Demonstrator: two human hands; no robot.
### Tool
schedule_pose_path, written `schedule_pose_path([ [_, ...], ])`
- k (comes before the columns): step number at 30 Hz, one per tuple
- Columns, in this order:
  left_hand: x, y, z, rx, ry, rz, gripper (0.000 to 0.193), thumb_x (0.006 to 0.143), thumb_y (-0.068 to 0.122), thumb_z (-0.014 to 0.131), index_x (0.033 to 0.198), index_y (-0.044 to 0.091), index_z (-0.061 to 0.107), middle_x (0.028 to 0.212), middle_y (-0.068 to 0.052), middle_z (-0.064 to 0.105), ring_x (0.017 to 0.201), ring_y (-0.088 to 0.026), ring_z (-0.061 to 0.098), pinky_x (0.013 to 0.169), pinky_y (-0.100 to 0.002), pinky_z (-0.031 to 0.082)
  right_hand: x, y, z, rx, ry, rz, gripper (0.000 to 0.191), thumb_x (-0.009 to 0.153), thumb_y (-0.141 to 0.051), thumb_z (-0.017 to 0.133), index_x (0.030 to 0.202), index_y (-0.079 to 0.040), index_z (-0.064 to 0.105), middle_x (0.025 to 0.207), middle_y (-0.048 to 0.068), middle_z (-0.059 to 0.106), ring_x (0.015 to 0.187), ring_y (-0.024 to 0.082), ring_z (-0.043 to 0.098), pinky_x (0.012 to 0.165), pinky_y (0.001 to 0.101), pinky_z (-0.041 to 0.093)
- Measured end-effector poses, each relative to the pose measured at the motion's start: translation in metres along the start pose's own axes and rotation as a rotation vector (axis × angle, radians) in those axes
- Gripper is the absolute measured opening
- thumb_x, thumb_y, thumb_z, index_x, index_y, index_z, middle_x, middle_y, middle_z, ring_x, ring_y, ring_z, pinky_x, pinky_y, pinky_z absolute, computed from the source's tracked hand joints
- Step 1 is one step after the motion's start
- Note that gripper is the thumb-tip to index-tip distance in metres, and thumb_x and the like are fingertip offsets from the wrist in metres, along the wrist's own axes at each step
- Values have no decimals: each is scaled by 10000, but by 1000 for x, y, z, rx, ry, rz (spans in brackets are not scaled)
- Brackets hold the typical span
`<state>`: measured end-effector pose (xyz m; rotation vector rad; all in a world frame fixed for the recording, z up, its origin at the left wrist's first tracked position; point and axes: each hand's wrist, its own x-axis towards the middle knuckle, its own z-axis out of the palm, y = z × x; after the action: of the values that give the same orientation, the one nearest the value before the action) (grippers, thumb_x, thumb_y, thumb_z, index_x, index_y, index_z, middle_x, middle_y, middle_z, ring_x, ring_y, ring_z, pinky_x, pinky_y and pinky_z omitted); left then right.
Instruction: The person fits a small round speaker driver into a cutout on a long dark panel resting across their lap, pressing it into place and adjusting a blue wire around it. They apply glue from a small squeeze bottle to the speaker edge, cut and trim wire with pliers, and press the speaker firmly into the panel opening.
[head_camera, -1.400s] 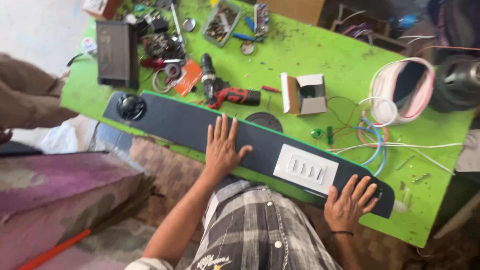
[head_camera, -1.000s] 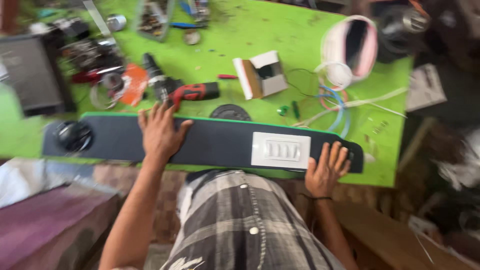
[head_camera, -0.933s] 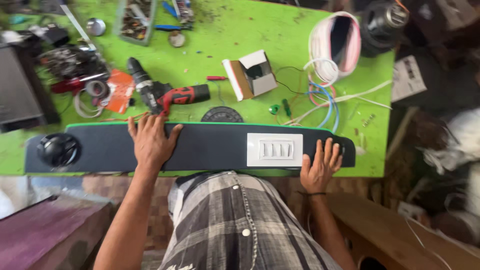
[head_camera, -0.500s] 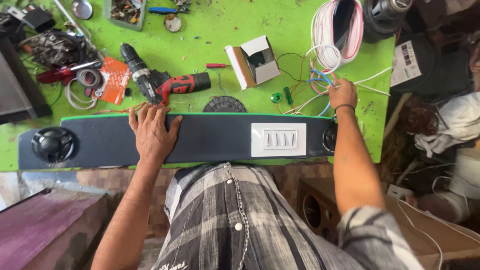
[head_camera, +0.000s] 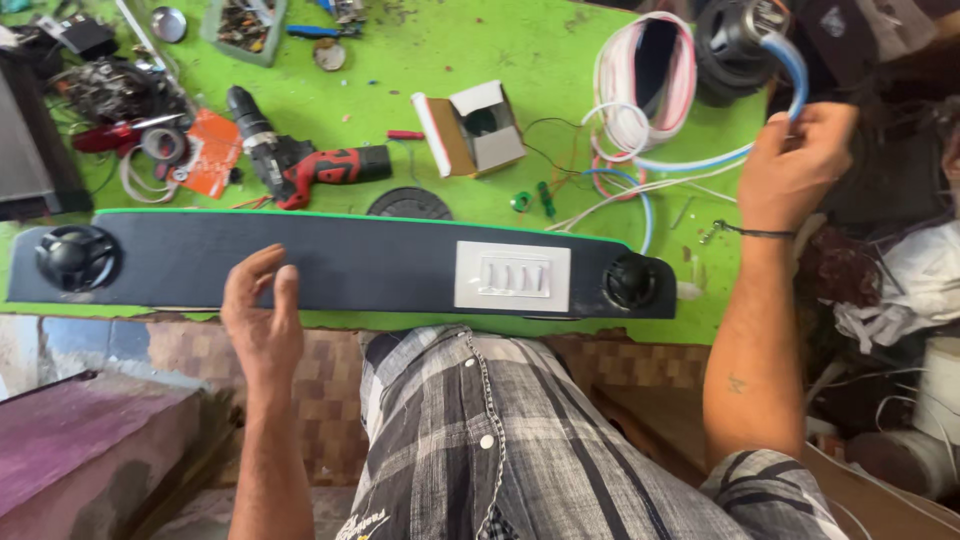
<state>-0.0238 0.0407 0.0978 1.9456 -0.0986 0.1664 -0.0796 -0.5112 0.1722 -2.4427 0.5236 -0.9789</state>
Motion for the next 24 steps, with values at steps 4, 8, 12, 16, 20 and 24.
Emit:
schedule_pose_path([
  [4,-13,45,73,4,-622,-134,278,985,250,636,1125,39,753,1089,-132,757,988,-223,742,873,-368,569,-14,0,-48,482,-22,195,118,1121,9,587,1152,0,474,902,127,675,669,169,660,595,297,527],
  [8,-58,92,182,-446,-1282,-176,626,995,408,644,1424,-26,503,1312,-158,676,1156,-240,673,995,-389,534,-68,3,-68,793,-59,481,93,1086,-18,591,1114,-40,505,885,96,645,654,155,614,596,291,515],
  [12,-62,98,249,-507,-1137,-355,679,935,340,686,1453,-21,435,1136,-187,696,911,-232,689,772,-380,566,-150,7,-67,813,-154,809,106,1023,-95,627,1040,-49,533,820,95,680,575,127,622,504,259,498],
  [16,-37,65,278,-537,-1167,-504,390,1008,271,617,1192,-71,596,1010,-145,757,789,-178,728,711,-301,608,-213,10,-53,743,-237,998,131,974,-113,657,1039,-32,578,826,85,705,580,113,647,489,238,489],
  [20,-39,40,296,-447,-1320,-454,321,1032,228,599,1139,-74,629,966,-124,749,768,-157,731,699,-281,630,-247,15,-45,417,-190,908,178,988,-122,686,1074,-7,580,801,63,674,579,107,621,498,243,478],
  [24,-47,42,307,-494,-1333,-702,312,938,220,633,1181,33,579,934,-69,742,696,-165,692,620,-296,592,-246,29,-44,290,-191,821,205,986,-139,709,1090,11,616,774,35,661,595,87,609,532,236,501],
])
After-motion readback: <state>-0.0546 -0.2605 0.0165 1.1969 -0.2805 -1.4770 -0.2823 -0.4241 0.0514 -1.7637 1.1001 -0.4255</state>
